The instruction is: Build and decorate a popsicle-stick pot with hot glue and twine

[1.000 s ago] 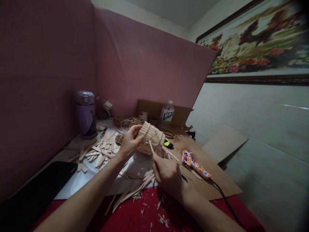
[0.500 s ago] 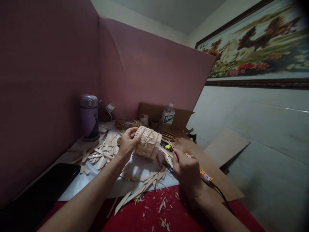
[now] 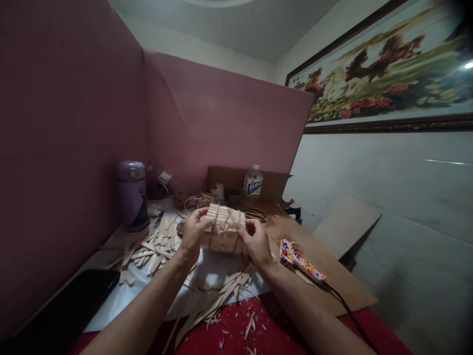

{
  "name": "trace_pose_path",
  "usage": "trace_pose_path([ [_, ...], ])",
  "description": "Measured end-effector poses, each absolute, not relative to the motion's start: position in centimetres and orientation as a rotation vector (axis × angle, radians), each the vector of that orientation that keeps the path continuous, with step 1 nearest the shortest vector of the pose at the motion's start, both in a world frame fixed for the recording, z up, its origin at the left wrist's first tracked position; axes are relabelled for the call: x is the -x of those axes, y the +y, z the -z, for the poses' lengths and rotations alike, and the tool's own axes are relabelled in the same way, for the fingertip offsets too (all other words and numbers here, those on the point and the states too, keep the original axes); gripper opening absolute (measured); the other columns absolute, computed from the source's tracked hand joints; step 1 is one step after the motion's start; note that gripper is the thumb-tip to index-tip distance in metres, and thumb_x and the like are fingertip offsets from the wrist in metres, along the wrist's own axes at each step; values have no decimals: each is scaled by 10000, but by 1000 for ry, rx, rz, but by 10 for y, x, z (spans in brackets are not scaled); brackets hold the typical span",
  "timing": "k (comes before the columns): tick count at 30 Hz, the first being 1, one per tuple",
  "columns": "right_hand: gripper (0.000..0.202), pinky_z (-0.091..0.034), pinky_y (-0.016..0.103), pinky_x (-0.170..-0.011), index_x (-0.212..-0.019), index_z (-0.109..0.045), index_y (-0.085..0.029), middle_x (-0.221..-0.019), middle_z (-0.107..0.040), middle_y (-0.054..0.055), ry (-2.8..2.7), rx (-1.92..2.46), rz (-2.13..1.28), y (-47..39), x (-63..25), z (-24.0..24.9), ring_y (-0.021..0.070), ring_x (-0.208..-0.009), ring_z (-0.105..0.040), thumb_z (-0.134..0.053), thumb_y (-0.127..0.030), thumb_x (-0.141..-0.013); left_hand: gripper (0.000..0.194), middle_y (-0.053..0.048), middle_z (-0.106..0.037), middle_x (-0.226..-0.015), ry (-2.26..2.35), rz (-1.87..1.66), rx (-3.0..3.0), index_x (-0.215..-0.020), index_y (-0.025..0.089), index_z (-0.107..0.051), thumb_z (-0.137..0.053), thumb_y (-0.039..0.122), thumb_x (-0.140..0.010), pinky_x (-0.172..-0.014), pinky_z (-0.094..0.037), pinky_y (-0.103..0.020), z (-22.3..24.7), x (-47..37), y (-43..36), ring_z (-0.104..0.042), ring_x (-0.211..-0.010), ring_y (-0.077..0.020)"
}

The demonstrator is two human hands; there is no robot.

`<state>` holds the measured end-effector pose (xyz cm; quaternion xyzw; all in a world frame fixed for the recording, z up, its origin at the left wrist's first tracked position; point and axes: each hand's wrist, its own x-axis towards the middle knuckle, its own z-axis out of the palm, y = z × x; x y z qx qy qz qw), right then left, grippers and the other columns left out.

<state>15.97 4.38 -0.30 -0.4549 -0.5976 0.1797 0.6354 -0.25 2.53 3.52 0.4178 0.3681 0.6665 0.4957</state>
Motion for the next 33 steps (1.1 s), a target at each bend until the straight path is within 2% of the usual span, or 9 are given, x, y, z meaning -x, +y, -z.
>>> trace_pose_path([
  [5, 401, -426, 243, -529, -847, -535, -155, -641, -514, -33, -1335, 969, -541, 32, -157, 7, 119, -553, -485, -658, -517, -725, 454, -64, -711, -875, 905, -1500, -1154, -966, 126, -619, -728, 293, -558, -694, -477, -297, -41, -1, 20, -652, -809, -217],
  [12, 357, -394, 240, -561, -871, -519, -180, -655, -483, -44, -1338, 996, -564, 28, -157, 6, 118, -577, -451, -645, -491, -751, 463, -34, -712, -836, 881, -1422, -1230, -956, 135, -608, -699, 124, -503, -675, -483, -263, -41, -2, 19, -640, -739, -173],
  [24, 348, -372, 249, -564, -886, -504, -183, -646, -468, -48, -1384, 1015, -530, 23, -161, 7, 119, -574, -424, -611, -498, -782, 501, -34, -696, -833, 909, -1428, -1283, -1000, 136, -590, -688, 114, -509, -658, -495, -260, -40, -7, 16, -630, -728, -167],
  [33, 321, -364, 249, -558, -860, -493, -192, -632, -458, -53, -1391, 998, -499, 19, -161, 6, 120, -563, -418, -604, -483, -781, 456, -15, -686, -782, 952, -1464, -1318, -954, 146, -606, -688, 126, -505, -644, -502, -282, -37, -9, 17, -632, -704, -179],
])
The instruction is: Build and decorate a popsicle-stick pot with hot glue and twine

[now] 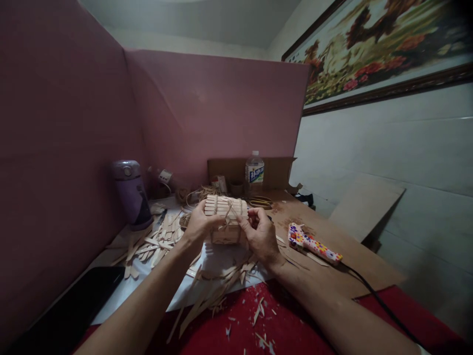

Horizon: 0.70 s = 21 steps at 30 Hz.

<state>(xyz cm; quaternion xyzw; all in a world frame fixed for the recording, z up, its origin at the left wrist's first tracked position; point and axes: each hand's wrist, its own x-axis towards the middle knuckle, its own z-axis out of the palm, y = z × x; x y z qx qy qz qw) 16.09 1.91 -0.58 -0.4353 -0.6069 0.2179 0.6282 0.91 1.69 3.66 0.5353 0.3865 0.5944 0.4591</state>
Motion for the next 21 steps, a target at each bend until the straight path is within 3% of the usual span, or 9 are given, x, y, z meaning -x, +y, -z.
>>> trace_pose_path([
  [21, 296, -364, 244, -544, -834, -506, -190, -599, -482, -49, -1387, 1012, -445, 14, -161, 2, 121, -542, -435, -602, -464, -772, 479, -27, -688, -850, 946, -1469, -1330, -986, 149, -601, -720, 165, -522, -678, -500, -283, -34, -10, 18, -628, -725, -168],
])
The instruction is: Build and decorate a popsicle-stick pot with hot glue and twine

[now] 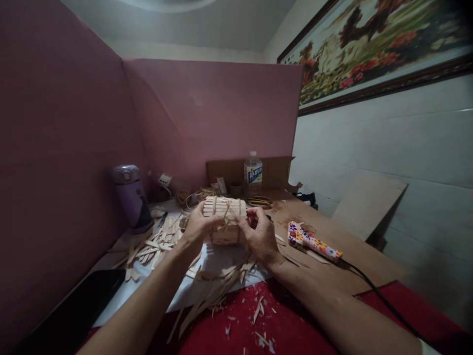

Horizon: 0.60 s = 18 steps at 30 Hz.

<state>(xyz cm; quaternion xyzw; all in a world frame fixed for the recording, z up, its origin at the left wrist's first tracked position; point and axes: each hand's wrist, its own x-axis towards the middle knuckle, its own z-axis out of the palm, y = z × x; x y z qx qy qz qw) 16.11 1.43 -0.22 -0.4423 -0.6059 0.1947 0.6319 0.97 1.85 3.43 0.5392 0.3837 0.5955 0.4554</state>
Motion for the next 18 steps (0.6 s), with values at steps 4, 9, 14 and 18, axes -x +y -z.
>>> trace_pose_path([
  [4, 303, -361, 242, -537, -831, -506, -190, -595, -465, -55, -1374, 1005, -457, 14, -161, 2, 117, -538, -422, -607, -468, -764, 461, -28, -692, -838, 906, -1450, -1330, -977, 151, -599, -704, 153, -528, -677, -496, -282, -34, -9, 16, -633, -738, -176],
  [9, 299, -358, 241, -522, -815, -510, -193, -576, -453, -61, -1375, 1008, -424, 15, -162, 2, 114, -524, -409, -605, -472, -764, 450, -26, -701, -841, 861, -1435, -1341, -980, 160, -601, -677, 129, -538, -683, -493, -277, -33, -8, 16, -641, -747, -178],
  [14, 296, -367, 239, -531, -828, -514, -191, -586, -465, -57, -1379, 1014, -404, 15, -163, 3, 113, -528, -425, -607, -465, -767, 484, -23, -692, -831, 864, -1429, -1363, -1005, 156, -598, -694, 118, -532, -671, -496, -274, -32, -8, 18, -632, -721, -168],
  [18, 291, -354, 236, -526, -827, -499, -196, -579, -440, -63, -1391, 1015, -406, 14, -162, 2, 112, -526, -409, -597, -465, -776, 503, -24, -689, -821, 898, -1438, -1346, -1011, 151, -594, -700, 122, -520, -659, -501, -280, -34, -10, 18, -632, -716, -174],
])
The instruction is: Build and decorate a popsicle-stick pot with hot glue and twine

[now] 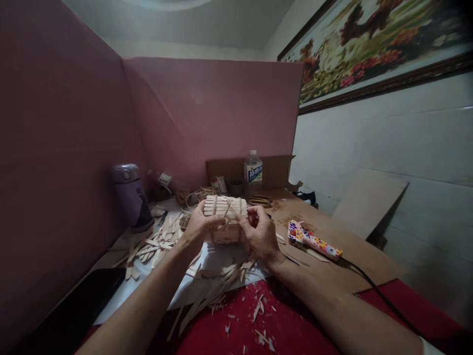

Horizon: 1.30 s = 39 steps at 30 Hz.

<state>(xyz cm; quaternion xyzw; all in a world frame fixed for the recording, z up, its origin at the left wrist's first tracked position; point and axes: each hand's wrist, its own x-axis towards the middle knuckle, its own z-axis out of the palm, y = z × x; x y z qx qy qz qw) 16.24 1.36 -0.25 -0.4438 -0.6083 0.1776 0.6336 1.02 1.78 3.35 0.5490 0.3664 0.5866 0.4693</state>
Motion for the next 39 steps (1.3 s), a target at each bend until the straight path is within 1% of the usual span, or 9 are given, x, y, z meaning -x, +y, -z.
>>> trace_pose_path([
  [5, 295, -353, 237, -524, -823, -494, -195, -572, -435, -67, -1392, 1021, -395, 14, -162, 3, 112, -519, -409, -596, -467, -779, 495, -6, -688, -795, 936, -1478, -1330, -991, 156, -599, -702, 113, -508, -655, -497, -269, -34, -11, 17, -629, -705, -165],
  [11, 289, -358, 235, -523, -821, -506, -193, -579, -442, -64, -1386, 1018, -384, 14, -162, 3, 111, -523, -414, -599, -463, -776, 506, -30, -701, -856, 837, -1426, -1343, -1017, 158, -605, -694, 129, -519, -684, -495, -282, -33, -10, 16, -642, -743, -182],
  [17, 278, -353, 234, -513, -815, -502, -197, -574, -445, -63, -1393, 1013, -382, 13, -163, 2, 110, -517, -408, -598, -456, -779, 508, -29, -701, -827, 868, -1457, -1345, -1010, 154, -613, -699, 136, -511, -677, -492, -279, -31, -11, 16, -644, -730, -183],
  [29, 283, -350, 231, -505, -808, -497, -201, -562, -430, -68, -1391, 1020, -381, 11, -163, 0, 111, -509, -404, -601, -462, -771, 529, -28, -701, -844, 869, -1453, -1325, -1023, 162, -593, -721, 134, -511, -684, -505, -289, -31, -11, 17, -646, -736, -183],
  [35, 274, -356, 232, -510, -806, -495, -203, -562, -433, -67, -1388, 1018, -374, 11, -163, 0, 113, -512, -409, -595, -456, -775, 513, -23, -698, -820, 921, -1486, -1318, -988, 153, -610, -718, 137, -487, -670, -492, -276, -32, -13, 17, -641, -724, -179],
  [39, 281, -352, 232, -509, -803, -489, -204, -562, -423, -70, -1387, 1014, -366, 12, -163, 1, 112, -510, -409, -601, -459, -769, 480, -33, -702, -860, 858, -1450, -1327, -1005, 159, -614, -689, 158, -531, -691, -494, -284, -31, -11, 15, -651, -760, -190],
])
